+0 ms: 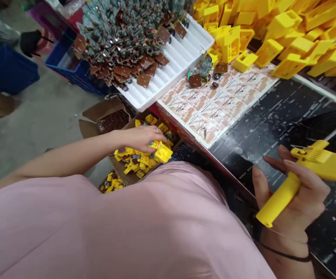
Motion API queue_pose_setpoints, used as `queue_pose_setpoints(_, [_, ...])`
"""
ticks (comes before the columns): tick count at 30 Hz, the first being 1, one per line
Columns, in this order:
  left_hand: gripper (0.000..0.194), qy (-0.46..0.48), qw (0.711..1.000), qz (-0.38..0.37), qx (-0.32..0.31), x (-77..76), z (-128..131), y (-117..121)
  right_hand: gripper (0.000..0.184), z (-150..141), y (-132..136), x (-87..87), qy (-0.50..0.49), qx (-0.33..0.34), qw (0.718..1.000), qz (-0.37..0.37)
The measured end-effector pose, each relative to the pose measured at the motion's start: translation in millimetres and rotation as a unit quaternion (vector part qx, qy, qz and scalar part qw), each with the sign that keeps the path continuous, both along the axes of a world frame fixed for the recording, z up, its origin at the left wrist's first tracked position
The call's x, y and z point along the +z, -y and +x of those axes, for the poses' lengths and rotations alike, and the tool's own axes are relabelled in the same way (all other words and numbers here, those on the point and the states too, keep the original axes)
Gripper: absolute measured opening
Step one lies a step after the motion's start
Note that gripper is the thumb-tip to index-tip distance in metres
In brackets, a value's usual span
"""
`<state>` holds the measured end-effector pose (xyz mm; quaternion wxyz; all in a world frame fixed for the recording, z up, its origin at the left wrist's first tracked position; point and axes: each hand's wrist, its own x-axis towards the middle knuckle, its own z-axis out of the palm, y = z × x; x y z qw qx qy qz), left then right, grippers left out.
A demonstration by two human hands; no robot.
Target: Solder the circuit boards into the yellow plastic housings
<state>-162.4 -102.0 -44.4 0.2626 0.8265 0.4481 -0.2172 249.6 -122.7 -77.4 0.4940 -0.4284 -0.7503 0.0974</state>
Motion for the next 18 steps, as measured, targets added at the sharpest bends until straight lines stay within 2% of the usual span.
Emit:
queue_pose_setpoints(3, [0.059, -0.108, 0.988, 0.005, 0.114, -35.7, -15, -10, 0.06, -3, 0, 1.1, 0.025, -0.011, 1.0, -0.009])
queue_pose_setpoints(5, [0.066, -0.152, 0.979, 0.005, 0.135, -47.3, -14, -16, 0.06, -4, 0, 2.8, 0.042, -0.012, 0.999, -0.004])
queue_pose_setpoints(6, [0.065, -0.167, 0.977, 0.003, 0.133, -47.4, -10, -17, 0.06, -5, 1, 3.7, 0.046, -0.013, 0.999, 0.001])
queue_pose_setpoints(8, [0.053, -0.182, 0.977, -0.006, 0.11, -36.7, 5, -17, 0.059, -5, 2, 5.6, 0.047, -0.021, 0.999, 0.011])
queue_pose_setpoints(10, [0.039, -0.168, 0.983, -0.038, 0.058, -15.0, 27, -16, 0.055, -2, 5, 7.0, 0.037, -0.029, 0.999, 0.013])
queue_pose_setpoints(13, [0.022, -0.068, 0.989, -0.112, -0.074, 24.5, 66, -27, 0.046, 5, 10, 5.5, 0.032, -0.032, 0.999, 0.021])
queue_pose_setpoints(14, [0.022, -0.026, 0.988, -0.101, -0.114, 36.7, 78, -38, 0.042, 8, 13, 3.8, 0.034, -0.035, 0.999, 0.023])
queue_pose_setpoints(15, [0.025, 0.001, 0.991, -0.055, -0.123, 47.4, 89, -53, 0.038, 12, 15, 1.6, 0.035, -0.037, 0.998, 0.025])
queue_pose_setpoints(16, [0.031, 0.009, 0.995, 0.029, -0.099, 56.1, 98, -73, 0.033, 15, 17, -0.8, 0.036, -0.039, 0.998, 0.026])
queue_pose_setpoints(18, [0.038, 0.033, 0.977, 0.212, -0.012, 66.1, 109, -125, 0.026, 19, 20, -5.1, 0.036, -0.044, 0.998, 0.016])
